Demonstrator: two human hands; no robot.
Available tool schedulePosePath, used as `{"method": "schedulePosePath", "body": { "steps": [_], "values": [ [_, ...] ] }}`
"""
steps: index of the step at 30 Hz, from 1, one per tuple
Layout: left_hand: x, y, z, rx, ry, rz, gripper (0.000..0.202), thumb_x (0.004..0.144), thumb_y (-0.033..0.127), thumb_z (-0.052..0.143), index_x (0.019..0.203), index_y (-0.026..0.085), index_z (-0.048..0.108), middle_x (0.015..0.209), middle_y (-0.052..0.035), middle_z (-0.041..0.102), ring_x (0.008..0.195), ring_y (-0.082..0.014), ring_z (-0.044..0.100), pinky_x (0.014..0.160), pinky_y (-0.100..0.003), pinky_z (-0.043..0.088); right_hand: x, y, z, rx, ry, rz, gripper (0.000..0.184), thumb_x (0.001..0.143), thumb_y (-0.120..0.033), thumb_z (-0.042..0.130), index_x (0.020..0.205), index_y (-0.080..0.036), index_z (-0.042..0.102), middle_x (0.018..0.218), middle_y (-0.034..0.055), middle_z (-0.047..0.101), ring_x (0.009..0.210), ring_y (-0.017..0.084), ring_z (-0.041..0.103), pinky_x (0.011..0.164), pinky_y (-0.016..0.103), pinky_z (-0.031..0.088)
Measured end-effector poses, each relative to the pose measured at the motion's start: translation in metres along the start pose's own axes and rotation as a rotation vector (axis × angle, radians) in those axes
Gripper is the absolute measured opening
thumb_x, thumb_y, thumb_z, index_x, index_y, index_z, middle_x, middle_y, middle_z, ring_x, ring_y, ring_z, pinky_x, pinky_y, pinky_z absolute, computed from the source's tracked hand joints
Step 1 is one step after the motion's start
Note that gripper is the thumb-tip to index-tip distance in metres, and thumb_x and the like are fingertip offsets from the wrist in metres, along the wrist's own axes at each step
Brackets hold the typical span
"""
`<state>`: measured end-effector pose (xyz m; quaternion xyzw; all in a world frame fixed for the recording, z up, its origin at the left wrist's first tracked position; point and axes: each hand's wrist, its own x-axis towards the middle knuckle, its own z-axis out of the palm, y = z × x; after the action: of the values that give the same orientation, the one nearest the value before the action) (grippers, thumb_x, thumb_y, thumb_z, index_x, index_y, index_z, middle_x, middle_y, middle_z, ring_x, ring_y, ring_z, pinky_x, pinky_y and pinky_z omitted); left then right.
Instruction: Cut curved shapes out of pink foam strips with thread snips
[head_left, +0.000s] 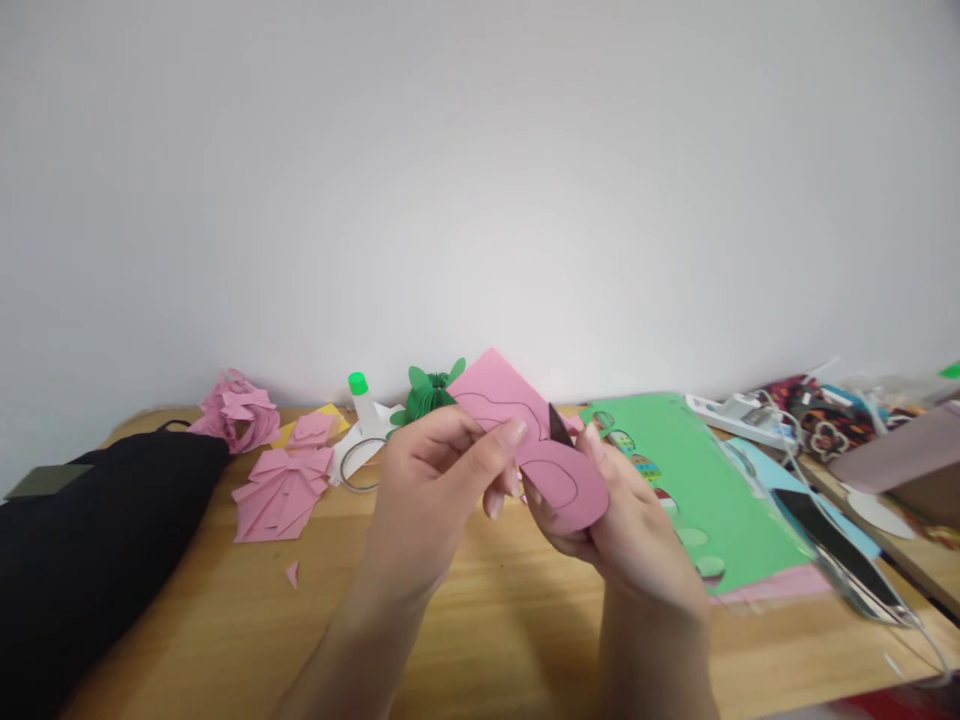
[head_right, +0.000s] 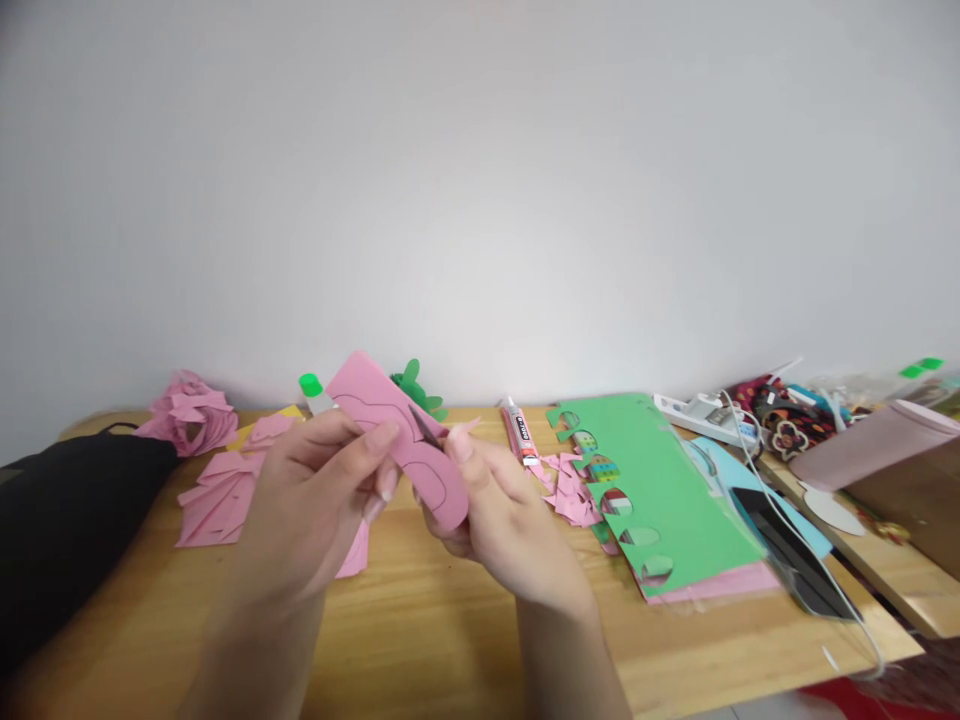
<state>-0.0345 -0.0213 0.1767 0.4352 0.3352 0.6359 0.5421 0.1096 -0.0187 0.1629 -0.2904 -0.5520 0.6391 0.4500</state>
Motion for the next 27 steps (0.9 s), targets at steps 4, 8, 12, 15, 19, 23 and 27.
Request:
{"method": "schedulePosePath", "body": {
  "steps": [4, 8, 12, 15, 19, 23, 27],
  "values": [
    [-0.0005, 0.0016, 0.0008, -0.072, -0.035, 0.015, 0.028, 0.085, 0.021, 0.064, 0.057, 0.018, 0.064, 0.051, 0.0004, 0.065, 0.042, -0.0093, 0.054, 0.046, -0.023, 0.047, 0.0006, -0.0022, -0.0011, 0.054, -0.066, -0.005, 0.043, 0.102, -0.046, 0.038, 0.071, -0.020, 0.054, 0.048, -0.0092, 0.027, 0.040, 0.007, 0.014, 0.037, 0.021, 0.016],
    [-0.0008, 0.0007, 0.0005, -0.102, -0.049, 0.007, 0.017, 0.084, 0.021, 0.067, 0.068, 0.018, 0.064, 0.055, 0.0002, 0.069, 0.042, -0.0110, 0.058, 0.047, -0.024, 0.051, 0.0004, -0.0021, -0.0010, -0.003, -0.068, 0.020, 0.040, 0.101, -0.045, 0.041, 0.072, -0.020, 0.055, 0.048, -0.0088, 0.028, 0.040, 0.007, 0.014, 0.037, 0.022, 0.016],
    [-0.0005, -0.0008, 0.0014, -0.099, -0.059, 0.029, 0.011, 0.083, 0.018, 0.068, 0.072, 0.018, 0.066, 0.058, -0.0004, 0.071, 0.042, -0.0108, 0.059, 0.047, -0.023, 0.052, 0.0007, -0.0008, -0.0009, -0.037, -0.071, 0.004, 0.041, 0.098, -0.053, 0.043, 0.075, -0.020, 0.053, 0.050, -0.0096, 0.028, 0.041, 0.007, 0.013, 0.037, 0.022, 0.016],
    [-0.0007, 0.0002, 0.0028, -0.067, -0.054, 0.047, 0.013, 0.083, 0.017, 0.067, 0.070, 0.018, 0.068, 0.059, -0.0007, 0.072, 0.042, -0.0103, 0.059, 0.046, -0.022, 0.051, 0.0016, -0.0019, -0.0006, -0.022, -0.098, -0.010, 0.038, 0.098, -0.050, 0.047, 0.074, -0.020, 0.051, 0.050, -0.0102, 0.027, 0.041, 0.006, 0.012, 0.037, 0.021, 0.015],
    [-0.0013, 0.0023, 0.0037, 0.027, -0.055, 0.093, 0.020, 0.082, 0.016, 0.068, 0.063, 0.018, 0.072, 0.058, -0.0011, 0.072, 0.044, -0.0100, 0.058, 0.047, -0.022, 0.051, 0.0024, -0.0051, 0.0000, -0.021, -0.088, 0.040, 0.032, 0.098, -0.045, 0.047, 0.077, -0.020, 0.050, 0.052, -0.0099, 0.030, 0.041, 0.006, 0.013, 0.038, 0.020, 0.013],
    [-0.0017, 0.0024, 0.0040, 0.080, -0.023, 0.115, 0.020, 0.081, 0.016, 0.069, 0.061, 0.019, 0.073, 0.055, -0.0003, 0.070, 0.043, -0.0103, 0.056, 0.046, -0.022, 0.050, 0.0024, -0.0051, -0.0003, -0.022, -0.103, 0.038, 0.031, 0.098, -0.042, 0.047, 0.078, -0.020, 0.051, 0.051, -0.0104, 0.028, 0.041, 0.006, 0.012, 0.038, 0.020, 0.014],
    [-0.0020, 0.0015, 0.0049, 0.072, 0.000, 0.126, 0.024, 0.081, 0.016, 0.068, 0.058, 0.019, 0.071, 0.053, 0.0009, 0.068, 0.042, -0.0097, 0.055, 0.045, -0.022, 0.049, 0.0015, -0.0027, -0.0015, -0.026, -0.104, 0.034, 0.031, 0.099, -0.041, 0.046, 0.077, -0.020, 0.050, 0.051, -0.0105, 0.026, 0.042, 0.006, 0.012, 0.038, 0.020, 0.014]
  ]
}}
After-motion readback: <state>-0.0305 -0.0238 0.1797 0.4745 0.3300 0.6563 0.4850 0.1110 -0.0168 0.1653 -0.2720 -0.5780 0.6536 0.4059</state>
